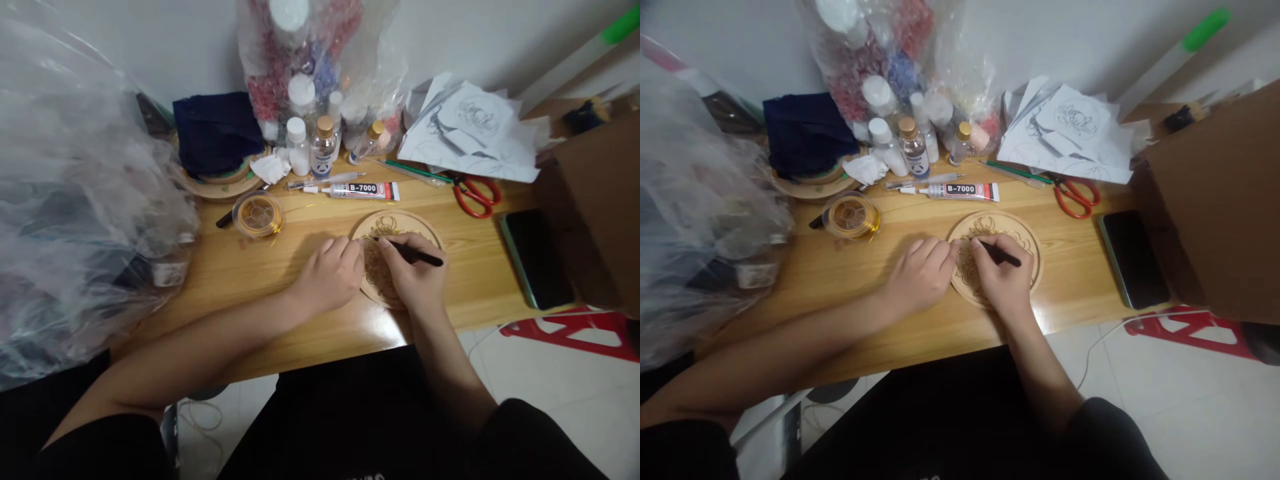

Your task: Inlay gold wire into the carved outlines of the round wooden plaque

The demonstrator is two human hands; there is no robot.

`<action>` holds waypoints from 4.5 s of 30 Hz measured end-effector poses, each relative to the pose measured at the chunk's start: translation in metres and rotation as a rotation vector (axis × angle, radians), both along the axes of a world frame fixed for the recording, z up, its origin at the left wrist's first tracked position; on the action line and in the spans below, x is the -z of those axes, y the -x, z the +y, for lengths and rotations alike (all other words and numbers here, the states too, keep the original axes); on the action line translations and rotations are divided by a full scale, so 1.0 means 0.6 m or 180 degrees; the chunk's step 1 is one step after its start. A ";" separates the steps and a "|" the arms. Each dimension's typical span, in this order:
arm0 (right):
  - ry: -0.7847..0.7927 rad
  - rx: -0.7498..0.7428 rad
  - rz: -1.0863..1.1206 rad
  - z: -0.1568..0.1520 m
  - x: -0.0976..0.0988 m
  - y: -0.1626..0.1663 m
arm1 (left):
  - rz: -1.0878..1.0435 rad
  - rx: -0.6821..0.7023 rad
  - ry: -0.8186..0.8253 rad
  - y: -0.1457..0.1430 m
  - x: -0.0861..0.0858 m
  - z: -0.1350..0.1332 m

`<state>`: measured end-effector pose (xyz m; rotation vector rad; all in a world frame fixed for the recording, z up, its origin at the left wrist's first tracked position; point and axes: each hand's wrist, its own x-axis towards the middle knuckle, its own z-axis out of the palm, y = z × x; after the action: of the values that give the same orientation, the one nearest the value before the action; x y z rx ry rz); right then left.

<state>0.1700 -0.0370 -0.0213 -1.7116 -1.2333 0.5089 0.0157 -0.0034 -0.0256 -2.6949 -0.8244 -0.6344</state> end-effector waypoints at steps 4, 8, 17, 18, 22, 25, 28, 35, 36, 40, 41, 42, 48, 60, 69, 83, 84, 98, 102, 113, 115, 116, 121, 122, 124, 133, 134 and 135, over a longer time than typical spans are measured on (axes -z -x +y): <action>0.0072 -0.0008 0.0108 0.001 0.000 -0.006 | -0.0016 0.0025 0.0026 0.000 0.000 0.000; 0.0093 -0.0083 0.0004 0.000 -0.003 -0.005 | -0.0014 0.0023 0.0072 -0.001 0.001 0.000; 0.0106 -0.0040 -0.0056 0.002 -0.003 -0.004 | -0.0006 0.0028 0.0117 0.001 0.000 0.003; 0.0106 -0.0045 -0.0058 0.002 -0.003 -0.004 | -0.0005 0.0026 0.0111 0.002 0.000 0.004; 0.0109 -0.0105 -0.0091 0.002 -0.005 -0.002 | 0.0015 0.0038 0.0082 0.002 -0.004 0.006; 0.0131 -0.0153 -0.0100 0.002 -0.006 -0.001 | 0.0036 0.0038 0.0052 0.002 -0.006 0.006; 0.0115 -0.0183 -0.0111 0.002 -0.006 -0.001 | 0.0037 0.0049 0.0032 0.002 -0.007 0.005; 0.0121 -0.0238 -0.0176 0.000 -0.005 -0.002 | 0.0040 0.0050 0.0025 0.002 -0.005 0.006; 0.0118 -0.0230 -0.0185 0.000 -0.005 -0.002 | 0.0040 0.0047 0.0019 0.002 -0.005 0.006; 0.0095 -0.0192 -0.0204 0.001 -0.005 -0.001 | 0.0037 0.0032 0.0020 0.002 -0.003 0.006; 0.0097 -0.0185 -0.0204 0.001 -0.004 -0.001 | 0.0051 0.0039 0.0053 0.002 -0.003 0.006; 0.0100 -0.0180 -0.0200 0.001 -0.004 -0.001 | 0.0068 0.0048 0.0099 0.001 -0.002 0.006; 0.0063 -0.0183 -0.0137 0.001 0.001 -0.002 | 0.0126 0.0045 0.0163 0.001 0.001 0.007; 0.0155 -0.0102 -0.0012 0.000 -0.001 -0.001 | 0.0276 0.0076 0.0254 0.001 -0.003 0.007; 0.0059 -0.0043 0.0283 0.001 -0.053 -0.038 | 0.0332 0.0104 0.0187 0.001 -0.012 0.008; 0.0094 -0.2210 -0.0257 0.068 -0.025 -0.096 | 0.0485 0.0172 0.0319 -0.001 -0.024 0.014; 0.0051 -0.2246 -0.0246 0.068 -0.023 -0.097 | 0.0474 0.0170 0.0321 -0.002 -0.023 0.014; -0.0059 -0.2675 -0.0288 0.074 -0.019 -0.104 | 0.0394 0.0149 0.0381 -0.002 -0.022 0.013; -0.0173 -0.2850 -0.0369 0.080 -0.020 -0.107 | 0.0460 0.0165 0.0383 -0.002 -0.023 0.012; -0.0223 -0.2854 -0.0413 0.082 -0.017 -0.109 | 0.0438 0.0150 0.0381 -0.001 -0.025 0.013; -0.0260 -0.2855 -0.0382 0.082 -0.017 -0.108 | 0.0427 0.0154 0.0364 -0.001 -0.024 0.012; -0.0273 -0.2860 -0.0366 0.081 -0.017 -0.108 | 0.0436 0.0154 0.0366 -0.001 -0.024 0.011; -0.0234 -0.2788 -0.0251 0.079 -0.019 -0.108 | 0.0461 0.0143 0.0323 0.000 -0.025 0.011; -0.0211 -0.2763 -0.0214 0.079 -0.020 -0.109 | 0.0460 0.0143 0.0310 0.001 -0.025 0.011; -0.0162 -0.2753 -0.0160 0.079 -0.022 -0.110 | 0.0473 0.0137 0.0314 0.001 -0.026 0.011; -0.0163 -0.2803 -0.0306 0.078 -0.020 -0.109 | 0.0487 0.0138 0.0311 0.003 -0.025 0.009; -0.0167 -0.2818 -0.0316 0.079 -0.020 -0.109 | 0.0484 0.0134 0.0307 0.003 -0.025 0.010; -0.0167 -0.2832 -0.0323 0.079 -0.020 -0.109 | 0.0486 0.0131 0.0310 0.003 -0.026 0.010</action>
<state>0.2354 0.0106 -0.0093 -1.0769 -2.0482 0.8935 0.0141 0.0025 -0.0102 -2.8120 -0.7811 -0.4000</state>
